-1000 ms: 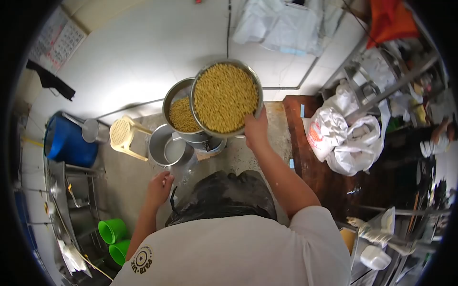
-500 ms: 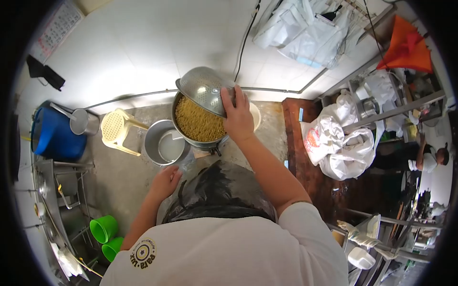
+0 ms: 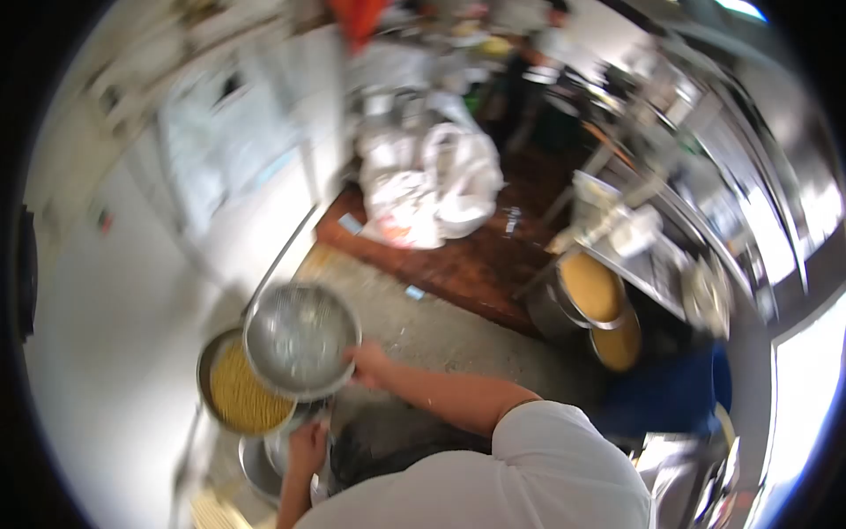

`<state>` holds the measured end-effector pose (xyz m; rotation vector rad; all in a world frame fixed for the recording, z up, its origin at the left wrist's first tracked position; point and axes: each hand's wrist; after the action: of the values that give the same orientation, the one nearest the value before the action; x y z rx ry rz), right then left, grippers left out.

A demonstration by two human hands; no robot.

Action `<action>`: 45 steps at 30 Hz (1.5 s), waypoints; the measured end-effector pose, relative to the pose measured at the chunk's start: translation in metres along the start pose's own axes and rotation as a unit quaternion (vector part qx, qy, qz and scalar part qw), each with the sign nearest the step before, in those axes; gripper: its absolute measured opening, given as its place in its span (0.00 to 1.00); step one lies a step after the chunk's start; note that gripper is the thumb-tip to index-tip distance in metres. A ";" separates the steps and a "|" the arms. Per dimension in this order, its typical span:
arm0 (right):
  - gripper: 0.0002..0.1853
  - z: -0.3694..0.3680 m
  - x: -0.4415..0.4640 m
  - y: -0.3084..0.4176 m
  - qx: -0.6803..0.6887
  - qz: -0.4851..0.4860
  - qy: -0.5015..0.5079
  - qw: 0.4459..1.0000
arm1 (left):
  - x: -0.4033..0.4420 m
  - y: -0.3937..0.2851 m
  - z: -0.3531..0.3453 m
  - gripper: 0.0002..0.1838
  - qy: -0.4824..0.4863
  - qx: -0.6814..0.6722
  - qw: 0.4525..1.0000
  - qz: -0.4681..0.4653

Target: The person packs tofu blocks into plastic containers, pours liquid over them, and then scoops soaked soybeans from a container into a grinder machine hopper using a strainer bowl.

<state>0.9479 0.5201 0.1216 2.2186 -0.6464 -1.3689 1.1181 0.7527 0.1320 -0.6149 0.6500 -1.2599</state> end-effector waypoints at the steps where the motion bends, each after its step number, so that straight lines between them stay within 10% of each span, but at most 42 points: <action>1: 0.26 0.022 -0.014 0.005 0.025 -0.014 0.005 1.000 | 0.007 -0.007 -0.002 0.15 0.030 0.013 0.999 0.013; 7: 0.25 0.181 -0.129 -0.010 0.104 0.008 -0.065 0.992 | 0.038 -0.047 -0.043 0.16 0.106 0.037 0.993 -0.022; 9: 0.27 0.243 -0.173 -0.020 0.134 0.047 -0.125 0.982 | 0.058 -0.068 -0.066 0.15 0.095 0.072 0.977 -0.176; 21: 0.31 0.526 -0.381 -0.147 0.327 0.261 -0.303 0.857 | 0.077 -0.401 -0.343 0.17 0.235 -0.058 0.852 -0.463; 27: 0.29 0.586 -0.407 -0.139 0.355 0.248 -0.418 0.799 | 0.053 -0.484 -0.431 0.17 0.479 -0.016 0.784 -0.395; 40: 0.32 0.769 -0.377 -0.068 0.404 0.237 -0.504 0.726 | 0.196 -0.579 -0.658 0.11 0.469 -0.014 0.806 -0.361; 45: 0.36 0.825 -0.395 -0.029 0.390 0.219 -0.566 0.692 | 0.220 -0.687 -0.759 0.09 0.460 -0.080 0.720 -0.513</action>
<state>0.0486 0.6731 0.0438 1.1168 -2.3548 -2.3464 0.1508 0.3530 0.1008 -0.4418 1.3386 -2.6584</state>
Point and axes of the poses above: each hand's wrist, its own x-axis towards the middle knuckle, its own z-axis out of the back of the hand, y = z × x, and after that the axes turned 1 degree about -x, right-handed
